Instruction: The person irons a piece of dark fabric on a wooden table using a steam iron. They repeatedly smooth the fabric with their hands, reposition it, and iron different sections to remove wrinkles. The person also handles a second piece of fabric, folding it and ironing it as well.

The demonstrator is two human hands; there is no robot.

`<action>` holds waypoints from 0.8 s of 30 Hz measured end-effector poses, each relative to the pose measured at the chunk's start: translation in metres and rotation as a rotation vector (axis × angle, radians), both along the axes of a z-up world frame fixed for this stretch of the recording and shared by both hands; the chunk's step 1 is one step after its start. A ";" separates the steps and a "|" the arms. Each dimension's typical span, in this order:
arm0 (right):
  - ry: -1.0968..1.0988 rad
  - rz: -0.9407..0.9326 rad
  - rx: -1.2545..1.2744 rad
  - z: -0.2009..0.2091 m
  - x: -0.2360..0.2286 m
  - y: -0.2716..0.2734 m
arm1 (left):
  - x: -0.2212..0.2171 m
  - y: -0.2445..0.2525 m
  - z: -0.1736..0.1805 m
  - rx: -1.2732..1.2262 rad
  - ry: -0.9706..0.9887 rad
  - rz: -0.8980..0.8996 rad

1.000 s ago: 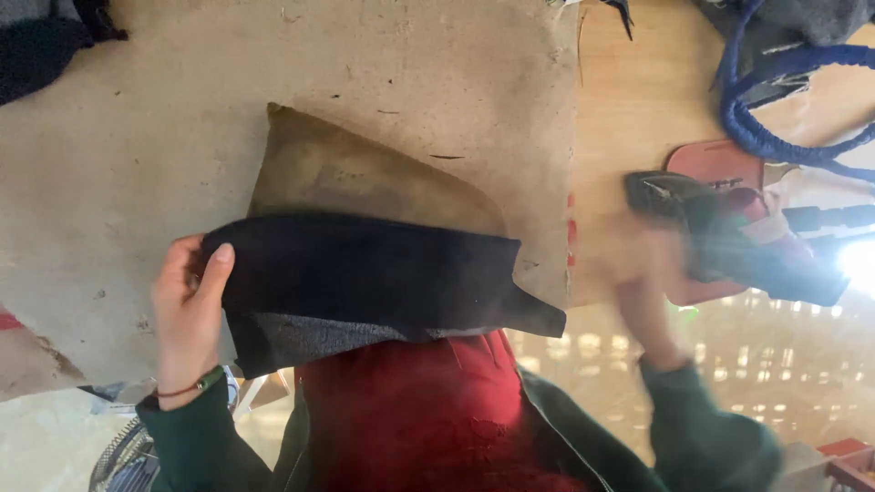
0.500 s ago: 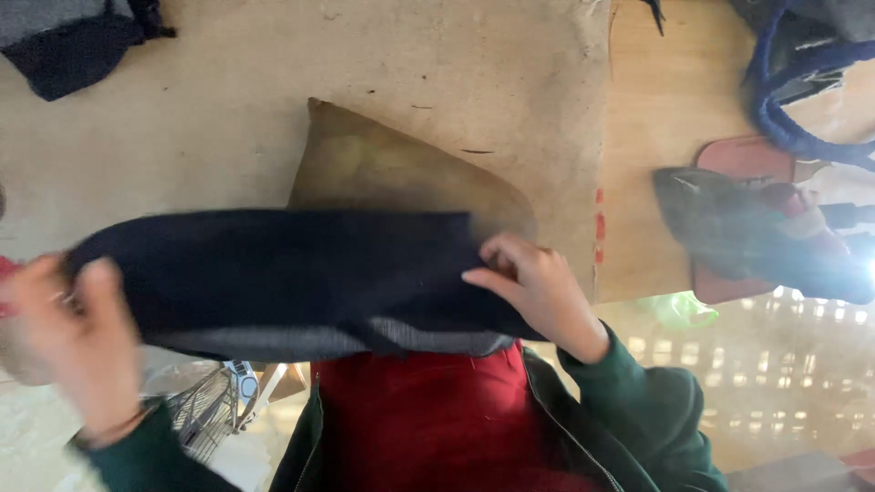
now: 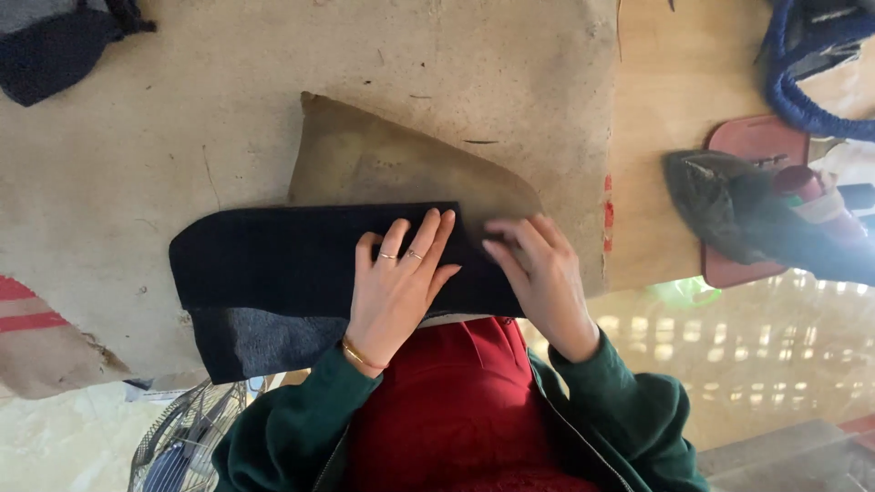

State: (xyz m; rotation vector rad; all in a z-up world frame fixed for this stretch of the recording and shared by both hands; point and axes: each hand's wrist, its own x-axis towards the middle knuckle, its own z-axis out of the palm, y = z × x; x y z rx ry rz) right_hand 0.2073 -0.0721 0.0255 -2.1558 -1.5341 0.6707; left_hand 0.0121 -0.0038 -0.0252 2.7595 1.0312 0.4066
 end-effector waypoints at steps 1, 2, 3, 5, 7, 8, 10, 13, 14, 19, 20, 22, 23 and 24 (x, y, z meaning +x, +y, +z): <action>0.004 0.026 0.065 -0.001 -0.001 0.007 | 0.000 -0.001 0.001 -0.003 0.021 0.004; 0.008 0.052 0.129 -0.001 -0.002 0.015 | 0.000 -0.001 0.003 -0.006 0.041 0.008; 0.009 0.051 0.130 -0.005 -0.003 0.022 | 0.001 -0.003 0.005 -0.005 0.042 0.008; 0.002 0.106 0.213 -0.012 -0.006 0.036 | 0.002 -0.007 0.009 -0.025 0.055 0.032; -0.010 0.108 0.257 -0.019 -0.006 0.037 | 0.002 -0.010 0.011 -0.036 0.073 0.045; -0.023 0.109 0.301 -0.022 -0.006 0.037 | 0.002 -0.012 0.012 -0.047 0.090 0.058; -0.074 0.125 0.305 -0.029 -0.007 0.027 | 0.003 -0.014 0.016 -0.052 0.110 0.069; -0.126 0.114 0.282 -0.024 -0.012 0.006 | 0.002 -0.012 0.017 -0.056 0.114 0.077; -0.121 0.091 0.247 -0.020 -0.015 -0.002 | 0.002 -0.011 0.016 -0.064 0.101 0.079; -0.083 -0.054 0.133 -0.021 -0.021 -0.045 | -0.007 -0.005 0.011 -0.059 0.086 0.042; -0.057 -0.101 0.087 -0.025 -0.020 -0.054 | -0.008 -0.005 0.009 -0.055 0.085 0.039; 0.038 -0.225 0.017 -0.029 -0.011 -0.068 | -0.010 -0.003 0.008 -0.057 0.081 0.038; 0.131 -0.346 -0.055 -0.031 -0.006 -0.075 | -0.010 -0.003 0.008 -0.061 0.074 0.039; 0.133 -0.351 -0.057 -0.034 0.001 -0.079 | -0.011 -0.003 0.008 -0.063 0.076 0.034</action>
